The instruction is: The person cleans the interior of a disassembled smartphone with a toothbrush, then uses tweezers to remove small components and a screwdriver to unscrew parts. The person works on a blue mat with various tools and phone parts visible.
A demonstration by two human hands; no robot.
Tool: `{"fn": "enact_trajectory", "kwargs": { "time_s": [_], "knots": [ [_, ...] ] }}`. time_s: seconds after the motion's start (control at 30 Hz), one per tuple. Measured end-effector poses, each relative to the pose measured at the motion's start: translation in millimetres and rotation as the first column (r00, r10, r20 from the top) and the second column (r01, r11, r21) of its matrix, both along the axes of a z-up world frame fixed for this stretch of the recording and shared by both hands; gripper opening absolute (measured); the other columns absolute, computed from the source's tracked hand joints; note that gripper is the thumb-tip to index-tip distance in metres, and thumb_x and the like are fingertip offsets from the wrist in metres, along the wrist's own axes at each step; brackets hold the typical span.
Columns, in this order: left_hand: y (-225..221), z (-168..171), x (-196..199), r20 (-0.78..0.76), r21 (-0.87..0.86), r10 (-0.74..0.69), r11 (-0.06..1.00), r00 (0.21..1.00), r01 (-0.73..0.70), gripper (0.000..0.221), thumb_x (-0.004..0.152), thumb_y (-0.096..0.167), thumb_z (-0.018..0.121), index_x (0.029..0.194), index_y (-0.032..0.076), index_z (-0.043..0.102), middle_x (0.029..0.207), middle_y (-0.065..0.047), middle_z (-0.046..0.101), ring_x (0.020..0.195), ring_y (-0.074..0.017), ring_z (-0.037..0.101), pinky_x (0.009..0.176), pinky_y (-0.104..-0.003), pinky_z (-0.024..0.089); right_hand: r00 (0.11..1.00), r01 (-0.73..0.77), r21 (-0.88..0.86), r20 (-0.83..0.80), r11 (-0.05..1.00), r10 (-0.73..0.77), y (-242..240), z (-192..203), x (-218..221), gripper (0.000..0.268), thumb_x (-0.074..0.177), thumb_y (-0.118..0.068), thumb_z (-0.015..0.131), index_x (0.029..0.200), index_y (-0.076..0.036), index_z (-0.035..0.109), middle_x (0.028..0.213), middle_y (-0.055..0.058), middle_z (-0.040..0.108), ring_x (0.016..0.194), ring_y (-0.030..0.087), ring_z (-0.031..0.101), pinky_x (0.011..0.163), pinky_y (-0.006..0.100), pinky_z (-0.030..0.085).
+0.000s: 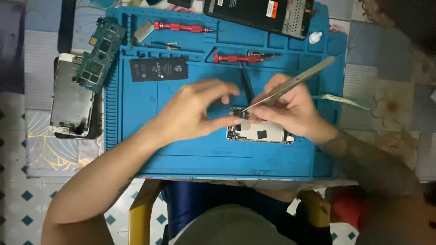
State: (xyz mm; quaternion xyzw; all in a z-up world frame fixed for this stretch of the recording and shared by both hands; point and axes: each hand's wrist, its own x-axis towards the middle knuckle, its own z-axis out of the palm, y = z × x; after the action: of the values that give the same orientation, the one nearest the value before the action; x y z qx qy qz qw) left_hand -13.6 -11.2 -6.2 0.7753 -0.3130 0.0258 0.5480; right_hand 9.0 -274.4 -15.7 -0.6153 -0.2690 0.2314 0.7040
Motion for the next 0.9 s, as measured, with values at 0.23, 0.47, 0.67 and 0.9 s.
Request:
{"fn": "enact_trajectory", "kwargs": {
  "time_s": [0.23, 0.47, 0.67, 0.9],
  "knots": [
    [7.4, -14.6, 3.0, 0.174, 0.405, -0.275, 0.895, 0.945, 0.186, 0.054, 0.09, 0.052, 0.077, 0.125, 0.011, 0.07, 0.108, -0.012, 0.064, 0.099, -0.0302, 0.063, 0.086, -0.049, 0.053, 1.0, 0.001, 0.004, -0.014, 1.0, -0.001, -22.5, -22.9, 1.5, 0.028, 0.085, 0.005, 0.078, 0.103, -0.004, 0.058, 0.095, 0.025, 0.075, 0.089, 0.028, 0.081, 0.077, 0.035, 0.074],
    [8.3, -15.8, 1.2, 0.171, 0.483, -0.304, 0.855, 0.937, 0.189, 0.048, 0.083, 0.036, 0.088, 0.122, 0.012, 0.074, 0.106, -0.011, 0.064, 0.097, -0.0309, 0.064, 0.082, -0.046, 0.052, 0.993, -0.093, 0.006, -0.079, 0.996, 0.093, -18.4, -13.6, 5.1, 0.03, 0.093, 0.008, 0.069, 0.117, -0.001, 0.053, 0.119, 0.026, 0.072, 0.111, 0.035, 0.078, 0.09, 0.034, 0.072],
    [12.0, -15.5, 3.4, 0.194, 0.518, -0.325, 0.835, 0.926, 0.185, 0.057, 0.075, 0.036, 0.092, 0.123, 0.011, 0.075, 0.106, -0.01, 0.065, 0.096, -0.0297, 0.062, 0.083, -0.045, 0.054, 0.908, -0.006, -0.205, 0.409, 0.979, 0.091, -24.7, -10.1, 4.7, 0.034, 0.085, -0.004, 0.079, 0.113, 0.01, 0.066, 0.106, 0.021, 0.077, 0.095, 0.025, 0.082, 0.085, 0.028, 0.07],
    [15.4, -15.3, 3.4, 0.202, 0.483, -0.324, 0.854, 0.924, 0.194, 0.048, 0.076, 0.035, 0.091, 0.114, 0.01, 0.077, 0.107, -0.01, 0.069, 0.102, -0.0316, 0.064, 0.088, -0.046, 0.054, 0.79, 0.16, -0.248, 0.613, 0.955, 0.027, -26.7, -7.0, 6.7, 0.029, 0.087, -0.004, 0.084, 0.113, -0.001, 0.07, 0.119, 0.021, 0.063, 0.106, 0.03, 0.075, 0.094, 0.036, 0.068]
  ]
}}
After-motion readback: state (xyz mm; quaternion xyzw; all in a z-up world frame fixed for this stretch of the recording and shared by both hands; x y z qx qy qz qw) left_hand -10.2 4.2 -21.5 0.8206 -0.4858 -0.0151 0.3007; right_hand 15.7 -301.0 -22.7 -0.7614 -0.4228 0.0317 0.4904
